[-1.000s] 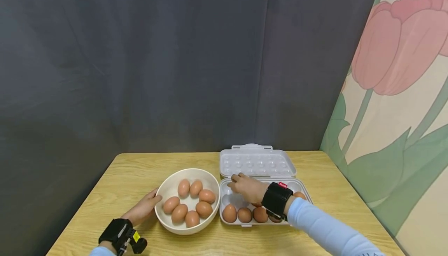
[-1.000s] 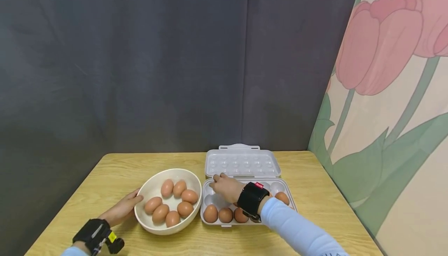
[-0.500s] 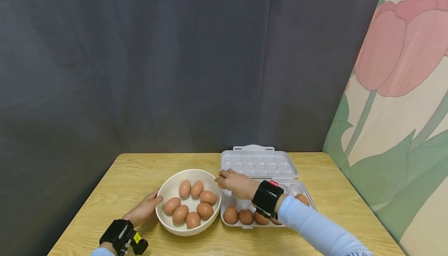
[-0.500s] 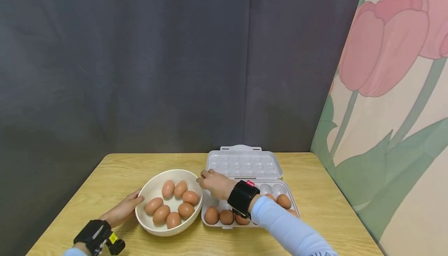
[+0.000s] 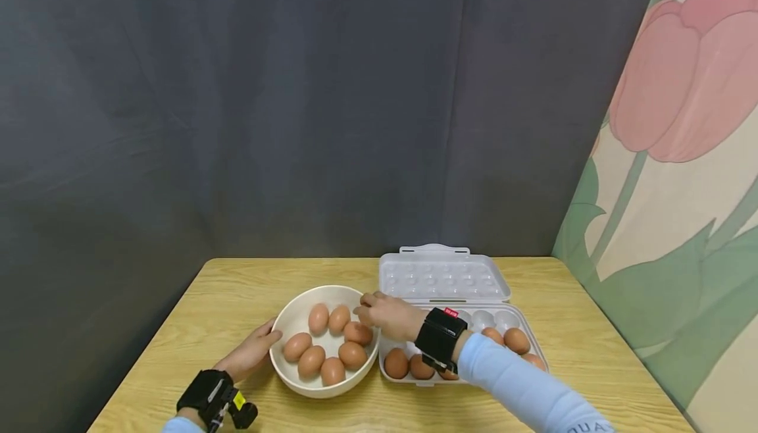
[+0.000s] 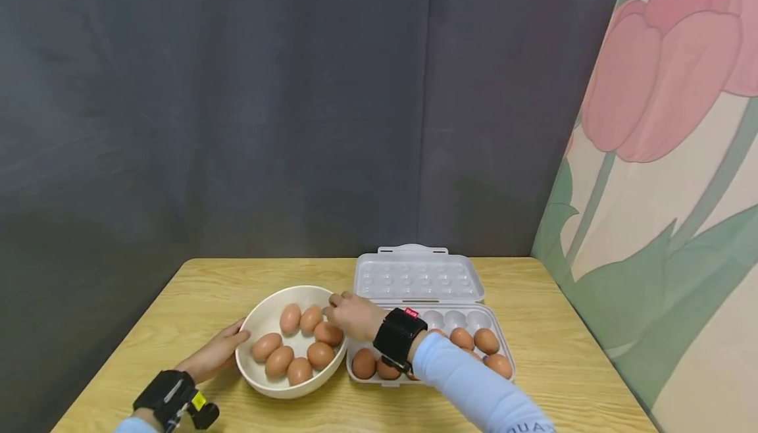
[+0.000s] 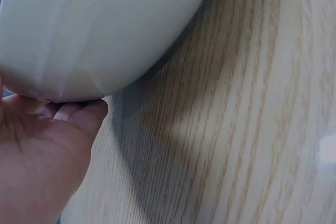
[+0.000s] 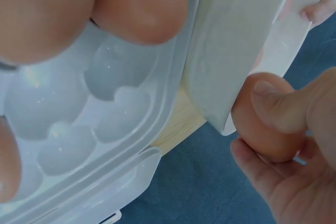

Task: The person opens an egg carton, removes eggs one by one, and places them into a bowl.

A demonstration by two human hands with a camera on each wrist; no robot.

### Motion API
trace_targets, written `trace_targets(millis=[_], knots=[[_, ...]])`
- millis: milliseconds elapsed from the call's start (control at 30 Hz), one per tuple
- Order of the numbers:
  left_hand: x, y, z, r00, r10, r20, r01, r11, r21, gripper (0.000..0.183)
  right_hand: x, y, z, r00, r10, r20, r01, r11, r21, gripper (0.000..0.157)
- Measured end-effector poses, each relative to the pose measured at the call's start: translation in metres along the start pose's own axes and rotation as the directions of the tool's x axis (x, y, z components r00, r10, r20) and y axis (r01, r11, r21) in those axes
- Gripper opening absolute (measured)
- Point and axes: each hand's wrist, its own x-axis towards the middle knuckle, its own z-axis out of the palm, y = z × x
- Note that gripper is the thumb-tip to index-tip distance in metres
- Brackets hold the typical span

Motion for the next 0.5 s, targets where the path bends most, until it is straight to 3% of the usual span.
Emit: trace_targets(millis=[200, 367, 500], knots=[[0.006, 0.001, 0.006, 1.0, 0.023, 0.003, -0.023, 1.0, -0.003, 0.05, 0.002, -0.004, 0.003, 1.0, 0.019, 0.016, -0.019, 0.999, -0.035, 0.03], [0.004, -0.004, 0.008, 0.999, 0.033, 0.012, -0.032, 0.999, -0.021, 0.05, 0.005, -0.013, 0.007, 0.987, 0.106, 0.123, -0.111, 0.993, 0.036, 0.033], [0.004, -0.002, 0.007, 0.999, 0.038, 0.022, -0.038, 0.999, -0.015, 0.051, 0.008, -0.016, 0.008, 0.981, 0.132, 0.14, -0.143, 0.987, 0.073, 0.028]])
